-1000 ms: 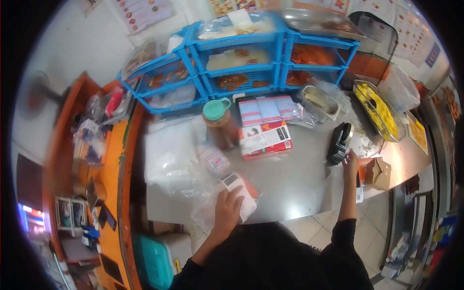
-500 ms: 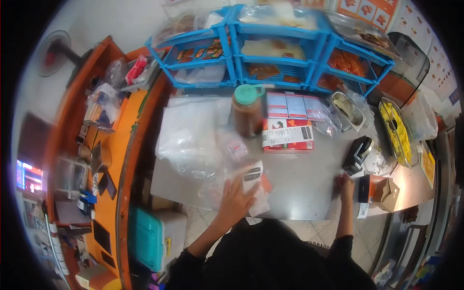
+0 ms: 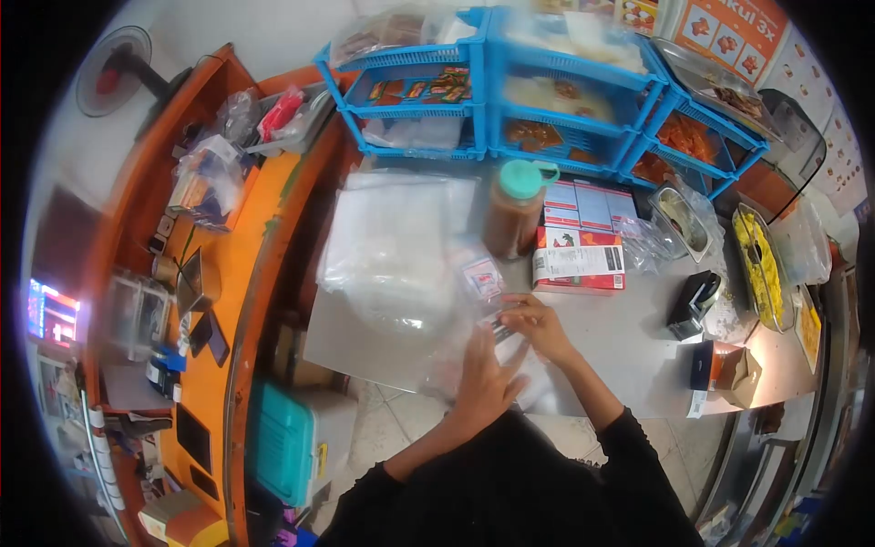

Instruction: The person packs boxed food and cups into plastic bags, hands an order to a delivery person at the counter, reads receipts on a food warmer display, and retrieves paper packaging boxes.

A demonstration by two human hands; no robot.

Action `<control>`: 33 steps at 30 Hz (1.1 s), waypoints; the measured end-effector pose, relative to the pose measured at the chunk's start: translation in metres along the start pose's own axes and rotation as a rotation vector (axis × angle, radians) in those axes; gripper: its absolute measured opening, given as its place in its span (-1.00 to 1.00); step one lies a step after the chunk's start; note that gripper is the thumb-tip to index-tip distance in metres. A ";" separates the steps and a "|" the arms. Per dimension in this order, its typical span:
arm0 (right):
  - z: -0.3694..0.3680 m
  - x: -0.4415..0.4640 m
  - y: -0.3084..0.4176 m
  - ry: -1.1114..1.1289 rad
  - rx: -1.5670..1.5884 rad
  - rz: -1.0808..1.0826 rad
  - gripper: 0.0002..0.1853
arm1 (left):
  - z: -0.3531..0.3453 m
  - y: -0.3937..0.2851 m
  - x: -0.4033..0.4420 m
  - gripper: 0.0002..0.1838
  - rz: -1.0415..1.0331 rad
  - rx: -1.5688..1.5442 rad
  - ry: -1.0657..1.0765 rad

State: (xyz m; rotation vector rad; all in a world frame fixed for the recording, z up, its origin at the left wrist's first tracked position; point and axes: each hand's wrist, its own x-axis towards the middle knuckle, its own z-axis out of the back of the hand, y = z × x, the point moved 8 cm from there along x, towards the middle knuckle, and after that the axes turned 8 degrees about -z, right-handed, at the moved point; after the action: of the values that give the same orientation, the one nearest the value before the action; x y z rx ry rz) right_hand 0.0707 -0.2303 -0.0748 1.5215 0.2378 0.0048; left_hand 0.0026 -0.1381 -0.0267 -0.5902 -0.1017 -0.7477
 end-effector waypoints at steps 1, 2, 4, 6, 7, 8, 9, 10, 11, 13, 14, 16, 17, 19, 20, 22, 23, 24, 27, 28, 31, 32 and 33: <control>0.000 0.001 -0.004 0.006 0.073 -0.059 -0.84 | -0.001 -0.001 0.000 -0.52 -0.028 -0.022 -0.004; 0.000 0.001 -0.009 0.010 0.146 -0.119 -0.85 | -0.001 0.000 -0.002 -0.52 -0.023 -0.026 -0.004; 0.002 0.003 -0.009 0.020 0.114 -0.124 -0.83 | -0.007 -0.006 -0.004 -0.54 -0.081 0.062 0.068; 0.004 0.006 -0.006 0.024 0.084 -0.127 -0.81 | -0.005 -0.007 -0.005 -0.54 -0.075 0.041 0.070; 0.003 0.005 0.000 0.045 0.000 -0.160 -0.81 | -0.004 -0.007 -0.005 -0.54 -0.068 0.027 0.069; 0.002 0.004 0.005 0.068 -0.086 -0.191 -0.80 | -0.005 -0.007 -0.006 -0.54 -0.071 0.023 0.068; 0.004 0.001 0.012 0.067 -0.088 -0.193 -0.80 | -0.005 -0.006 -0.006 -0.53 -0.069 0.027 0.062; 0.005 -0.003 0.019 0.093 0.035 -0.202 -0.81 | -0.005 -0.005 -0.007 -0.52 -0.065 0.031 0.055; 0.005 -0.005 0.022 0.120 0.159 -0.210 -0.82 | -0.006 -0.004 -0.007 -0.52 -0.063 0.030 0.054; 0.008 -0.005 0.019 0.101 -0.004 -0.127 -0.83 | -0.007 -0.004 -0.008 -0.51 -0.058 0.027 0.041; 0.009 -0.005 0.019 0.080 -0.165 -0.040 -0.83 | -0.006 -0.004 -0.008 -0.51 -0.058 0.023 0.041; 0.003 -0.003 0.012 -0.013 -0.359 0.075 -0.81 | -0.005 -0.005 -0.007 -0.50 -0.063 0.031 0.054; 0.002 -0.004 0.016 -0.102 -0.550 0.195 -0.79 | -0.005 -0.004 -0.006 -0.50 -0.062 0.030 0.051; 0.004 0.002 0.007 -0.073 -0.513 0.150 -0.71 | -0.005 -0.003 -0.006 -0.49 -0.073 0.027 0.061; 0.004 0.004 0.003 -0.047 -0.474 0.102 -0.62 | -0.005 -0.002 -0.008 -0.49 -0.068 0.029 0.060; 0.004 0.012 -0.007 -0.005 -0.202 -0.069 -0.56 | -0.006 -0.003 -0.010 -0.49 -0.079 0.033 0.040; 0.004 0.016 -0.018 0.032 0.069 -0.240 -0.49 | -0.006 -0.004 -0.010 -0.49 -0.081 0.032 0.040; 0.006 0.023 -0.018 0.029 0.069 -0.240 -0.49 | -0.006 -0.004 -0.009 -0.48 -0.076 0.035 0.048; 0.004 0.045 -0.054 0.221 -0.158 -0.484 -0.51 | -0.008 -0.005 -0.011 -0.49 -0.077 0.051 0.059; 0.007 0.047 -0.053 0.218 -0.156 -0.481 -0.51 | -0.007 -0.006 -0.011 -0.49 -0.079 0.066 0.054; 0.022 0.048 -0.063 0.150 -0.121 -0.514 -0.52 | -0.004 -0.010 -0.014 -0.52 -0.062 0.097 0.015; 0.036 0.046 -0.062 0.009 -0.220 -0.345 -0.55 | -0.006 -0.014 -0.016 -0.52 -0.069 0.099 0.012; 0.048 0.037 -0.060 -0.124 -0.316 -0.177 -0.58 | -0.002 -0.020 -0.022 -0.54 -0.069 0.052 -0.076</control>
State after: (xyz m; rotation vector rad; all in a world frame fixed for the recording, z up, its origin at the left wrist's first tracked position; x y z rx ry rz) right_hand 0.1053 -0.2751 -0.1382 1.1785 0.2583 -0.1840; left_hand -0.0271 -0.1373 -0.0259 -0.5677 -0.2119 -0.7872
